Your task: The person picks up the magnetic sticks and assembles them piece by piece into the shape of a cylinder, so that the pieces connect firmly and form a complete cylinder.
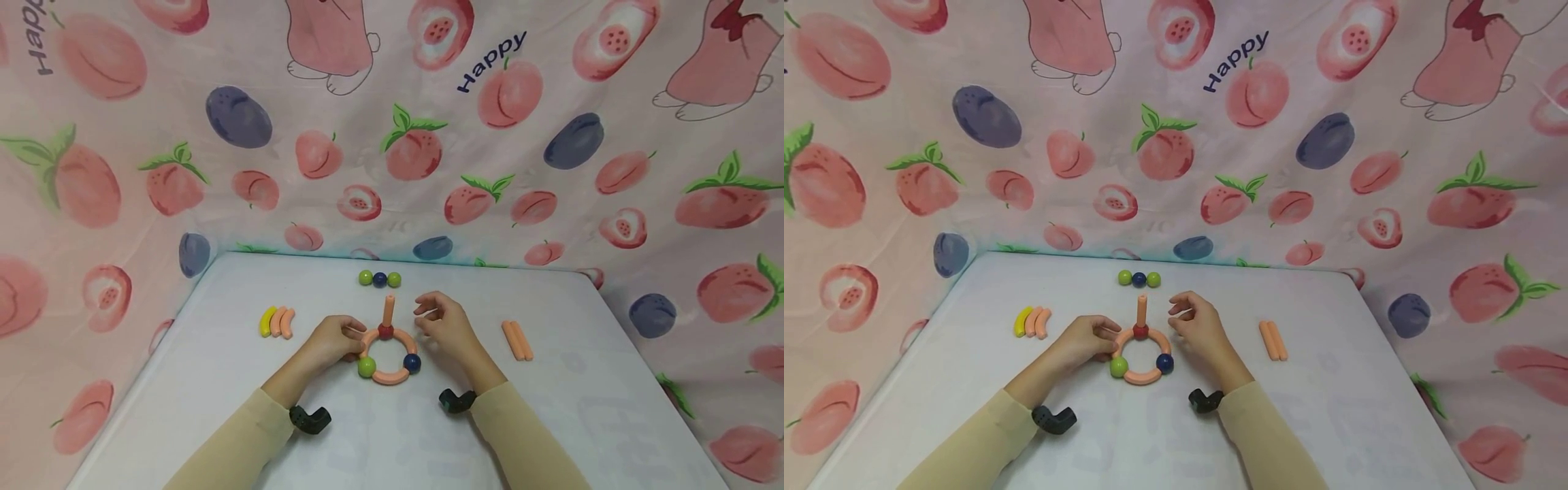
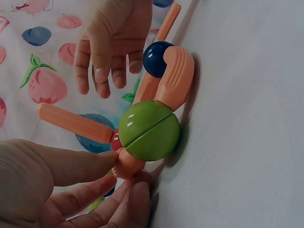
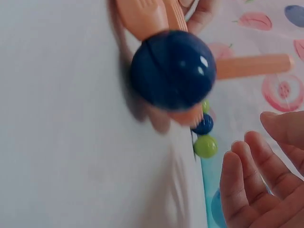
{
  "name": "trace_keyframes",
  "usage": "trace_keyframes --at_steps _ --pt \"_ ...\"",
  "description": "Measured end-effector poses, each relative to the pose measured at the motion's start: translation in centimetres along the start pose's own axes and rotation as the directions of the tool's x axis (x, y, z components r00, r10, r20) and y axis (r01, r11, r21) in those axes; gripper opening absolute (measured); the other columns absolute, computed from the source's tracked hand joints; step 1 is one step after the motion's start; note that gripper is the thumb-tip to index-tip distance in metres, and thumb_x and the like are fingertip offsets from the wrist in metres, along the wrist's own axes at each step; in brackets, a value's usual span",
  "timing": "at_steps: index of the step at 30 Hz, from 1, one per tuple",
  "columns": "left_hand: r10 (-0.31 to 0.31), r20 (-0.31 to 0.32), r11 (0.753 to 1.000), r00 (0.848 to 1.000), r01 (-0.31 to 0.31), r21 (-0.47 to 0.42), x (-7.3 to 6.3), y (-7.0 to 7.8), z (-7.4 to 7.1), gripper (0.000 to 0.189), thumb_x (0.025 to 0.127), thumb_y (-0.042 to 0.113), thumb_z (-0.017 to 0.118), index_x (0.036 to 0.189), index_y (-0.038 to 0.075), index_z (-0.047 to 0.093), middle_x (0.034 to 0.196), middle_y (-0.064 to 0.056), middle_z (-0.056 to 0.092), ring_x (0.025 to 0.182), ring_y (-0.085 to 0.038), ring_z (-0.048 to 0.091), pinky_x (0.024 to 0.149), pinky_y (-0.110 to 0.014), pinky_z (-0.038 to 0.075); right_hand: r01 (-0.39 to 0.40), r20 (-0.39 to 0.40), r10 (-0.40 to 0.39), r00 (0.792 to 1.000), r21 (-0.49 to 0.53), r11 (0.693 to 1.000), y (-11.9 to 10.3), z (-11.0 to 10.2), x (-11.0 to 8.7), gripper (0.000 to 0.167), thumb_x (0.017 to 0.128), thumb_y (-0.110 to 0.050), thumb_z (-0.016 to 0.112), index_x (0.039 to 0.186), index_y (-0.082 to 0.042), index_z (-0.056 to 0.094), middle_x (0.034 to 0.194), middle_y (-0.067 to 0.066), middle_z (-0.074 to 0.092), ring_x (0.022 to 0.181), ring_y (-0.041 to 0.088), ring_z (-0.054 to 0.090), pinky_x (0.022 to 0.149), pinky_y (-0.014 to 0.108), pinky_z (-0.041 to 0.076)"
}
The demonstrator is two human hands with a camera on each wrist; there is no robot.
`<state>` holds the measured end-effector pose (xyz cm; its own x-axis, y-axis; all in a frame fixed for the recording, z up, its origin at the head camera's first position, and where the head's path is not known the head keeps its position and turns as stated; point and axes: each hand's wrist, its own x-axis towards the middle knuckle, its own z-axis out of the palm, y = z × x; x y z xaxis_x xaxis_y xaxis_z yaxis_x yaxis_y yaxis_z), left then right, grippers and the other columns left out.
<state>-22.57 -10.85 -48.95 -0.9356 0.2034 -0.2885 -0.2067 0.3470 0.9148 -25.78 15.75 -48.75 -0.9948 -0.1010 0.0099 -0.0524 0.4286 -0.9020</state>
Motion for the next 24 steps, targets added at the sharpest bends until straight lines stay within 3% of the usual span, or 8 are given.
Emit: trace_keyframes --at_steps 10,19,24 --pt "-0.006 0.014 1.0 1.0 0.006 0.003 -0.1 -0.2 0.3 0.03 0.098 0.002 0.075 0.128 0.001 0.071 0.104 -0.012 0.078 0.077 -0.017 0.074 0.071 -0.032 0.065 0.024 -0.06 -0.035 0.998 -0.176 0.984 2.3 -4.7 -1.5 0.038 0.097 -0.006 0.077 0.134 -0.008 0.068 0.116 0.01 0.076 0.097 0.025 0.063 0.074 0.025 0.053" --pt "-0.008 0.025 1.0 1.0 0.008 -0.01 -0.3 -0.4 0.7 0.028 0.097 0.001 0.075 0.124 0.0 0.071 0.098 -0.011 0.076 0.074 -0.016 0.072 0.069 -0.029 0.064 0.03 -0.113 -0.061 0.992 -0.26 0.965 4.8 -9.9 -2.9 0.037 0.096 -0.003 0.077 0.132 -0.004 0.068 0.114 0.015 0.076 0.092 0.021 0.06 0.071 0.022 0.05" --pt "-0.013 0.023 1.0 1.0 0.014 -0.012 -0.7 -0.4 0.9 0.028 0.096 0.001 0.076 0.123 0.0 0.072 0.098 -0.011 0.076 0.074 -0.016 0.072 0.069 -0.029 0.064 -0.017 -0.169 -0.031 0.985 -0.274 0.962 6.0 -12.4 -3.6 0.037 0.097 -0.006 0.077 0.133 -0.004 0.068 0.115 0.016 0.074 0.089 0.019 0.061 0.067 0.022 0.052"
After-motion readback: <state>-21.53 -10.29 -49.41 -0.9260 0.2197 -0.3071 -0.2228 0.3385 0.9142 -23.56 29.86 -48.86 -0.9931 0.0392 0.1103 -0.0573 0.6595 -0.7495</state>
